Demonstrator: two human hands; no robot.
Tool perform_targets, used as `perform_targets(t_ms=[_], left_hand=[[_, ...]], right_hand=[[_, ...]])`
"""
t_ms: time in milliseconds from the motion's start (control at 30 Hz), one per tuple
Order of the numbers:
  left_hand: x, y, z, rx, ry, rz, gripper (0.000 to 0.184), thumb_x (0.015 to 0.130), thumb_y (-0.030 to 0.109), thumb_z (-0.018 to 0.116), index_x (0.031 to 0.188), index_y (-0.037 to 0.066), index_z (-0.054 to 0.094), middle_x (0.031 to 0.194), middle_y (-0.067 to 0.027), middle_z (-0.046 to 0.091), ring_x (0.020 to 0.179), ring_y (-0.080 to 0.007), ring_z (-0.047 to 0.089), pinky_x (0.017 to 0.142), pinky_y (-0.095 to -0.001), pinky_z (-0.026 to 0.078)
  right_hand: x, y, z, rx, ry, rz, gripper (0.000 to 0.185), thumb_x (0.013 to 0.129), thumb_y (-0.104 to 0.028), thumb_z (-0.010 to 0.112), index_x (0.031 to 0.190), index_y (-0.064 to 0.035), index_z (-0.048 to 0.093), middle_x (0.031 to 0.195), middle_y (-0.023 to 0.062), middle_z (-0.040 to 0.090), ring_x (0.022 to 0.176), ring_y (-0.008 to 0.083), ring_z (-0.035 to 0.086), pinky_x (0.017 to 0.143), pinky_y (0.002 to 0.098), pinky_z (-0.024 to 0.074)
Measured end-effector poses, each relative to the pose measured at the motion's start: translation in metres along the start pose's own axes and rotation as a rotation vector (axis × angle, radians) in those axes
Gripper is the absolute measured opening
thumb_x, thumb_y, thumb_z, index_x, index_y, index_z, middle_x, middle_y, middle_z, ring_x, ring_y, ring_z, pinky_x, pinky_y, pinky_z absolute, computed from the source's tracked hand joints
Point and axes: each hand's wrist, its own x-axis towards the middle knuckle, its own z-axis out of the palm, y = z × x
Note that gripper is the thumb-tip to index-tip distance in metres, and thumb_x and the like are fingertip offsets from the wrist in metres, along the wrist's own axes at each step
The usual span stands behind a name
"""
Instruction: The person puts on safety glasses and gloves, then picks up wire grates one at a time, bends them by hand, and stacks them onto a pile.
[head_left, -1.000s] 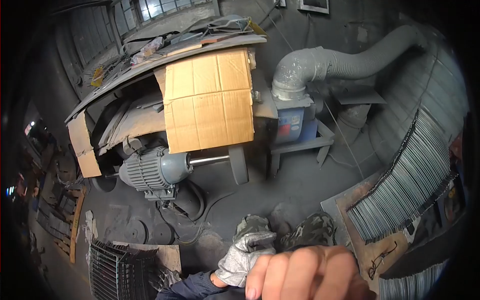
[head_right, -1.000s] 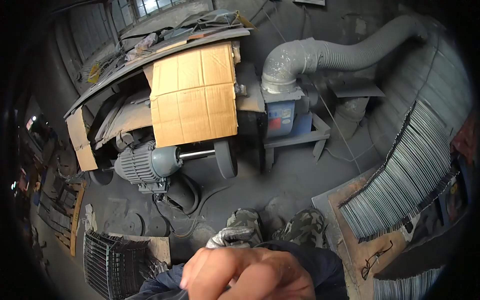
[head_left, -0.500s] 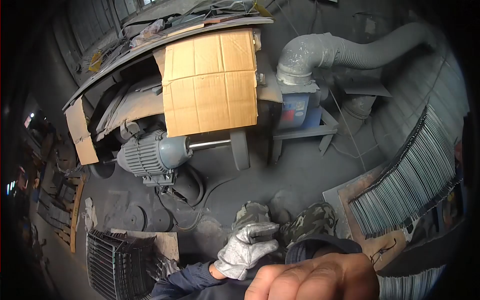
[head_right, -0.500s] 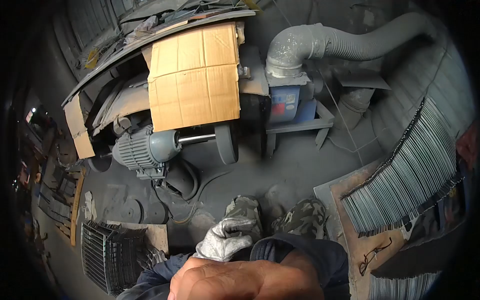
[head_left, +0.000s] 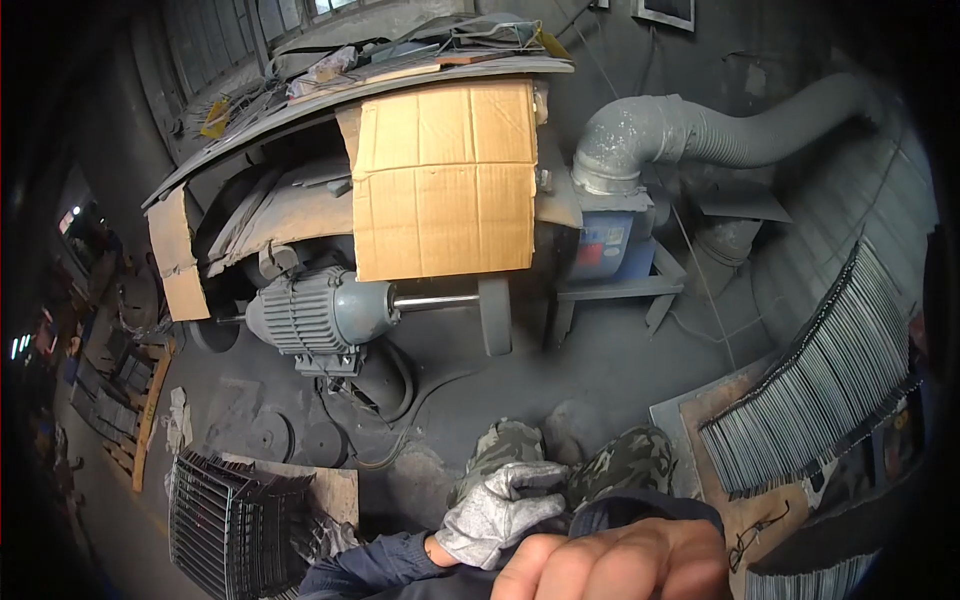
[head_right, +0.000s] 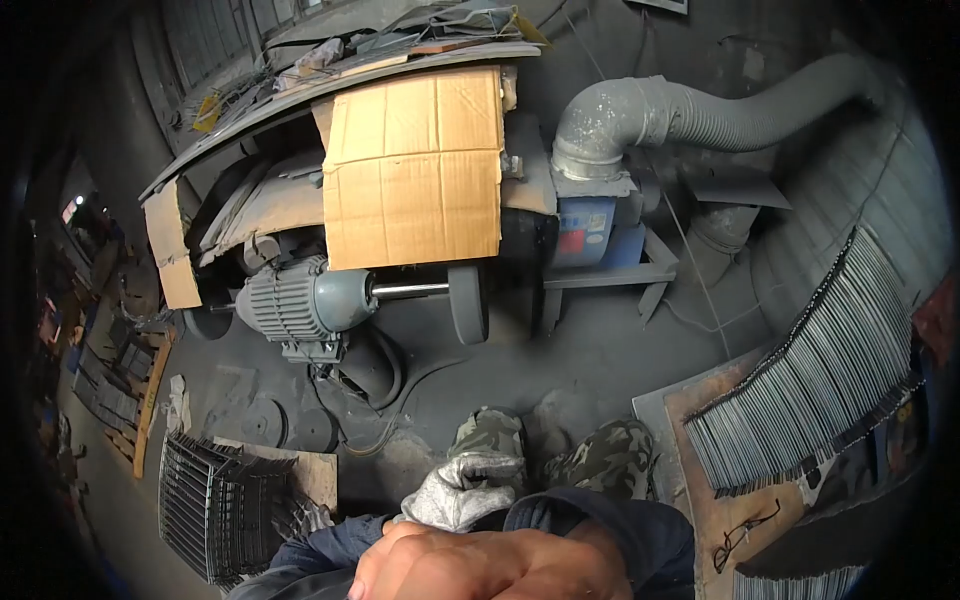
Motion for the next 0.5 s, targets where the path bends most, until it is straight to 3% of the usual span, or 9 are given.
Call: perform_targets(t_ms=[200,267,367,433,500], left_hand=[[0.004,0.020,0.003,-0.188,0.059,-0.276,0.037,0.093,0.015,0.077,0.128,0.005,0.069,0.126,-0.0103,0.067,0.116,-0.0197,0.063,0.101,-0.0325,0.051],[0.008,0.026,0.005,-0.186,0.074,-0.245,0.039,0.093,0.015,0.077,0.129,0.004,0.068,0.124,-0.0093,0.068,0.113,-0.0175,0.064,0.099,-0.0312,0.052],[0.003,0.031,0.005,-0.215,0.074,-0.274,0.040,0.094,0.015,0.077,0.131,0.003,0.066,0.124,-0.0085,0.069,0.112,-0.0160,0.064,0.098,-0.0305,0.053],[0.005,0.020,0.004,-0.154,0.052,-0.212,0.039,0.094,0.015,0.077,0.130,0.003,0.066,0.123,-0.0083,0.069,0.111,-0.0152,0.064,0.095,-0.0297,0.054],[0.006,0.019,0.001,-0.133,0.047,-0.191,0.039,0.093,0.015,0.078,0.129,0.003,0.068,0.121,-0.0084,0.069,0.109,-0.0155,0.065,0.094,-0.0297,0.054]], right_hand=[[0.000,0.003,-0.004,0.063,-0.070,0.012,0.038,0.093,-0.026,0.077,0.105,0.0089,0.071,0.104,0.0211,0.068,0.087,0.0279,0.062,0.076,0.0379,0.0474],[-0.002,0.005,-0.004,0.096,-0.054,0.008,0.039,0.092,-0.026,0.078,0.106,0.0093,0.071,0.104,0.0214,0.068,0.089,0.0290,0.063,0.079,0.0388,0.0478],[-0.015,-0.014,0.035,0.137,0.278,0.127,0.038,0.091,-0.025,0.079,0.107,0.0082,0.072,0.106,0.0223,0.068,0.093,0.0301,0.063,0.083,0.0405,0.0482],[-0.012,-0.016,0.036,0.071,0.307,0.143,0.035,0.091,-0.024,0.079,0.107,0.0068,0.073,0.106,0.0226,0.068,0.094,0.0303,0.063,0.085,0.0416,0.0483],[-0.004,-0.008,0.009,-0.018,0.110,0.057,0.032,0.091,-0.022,0.079,0.106,0.0052,0.073,0.105,0.0221,0.069,0.094,0.0302,0.064,0.086,0.0423,0.0481]])
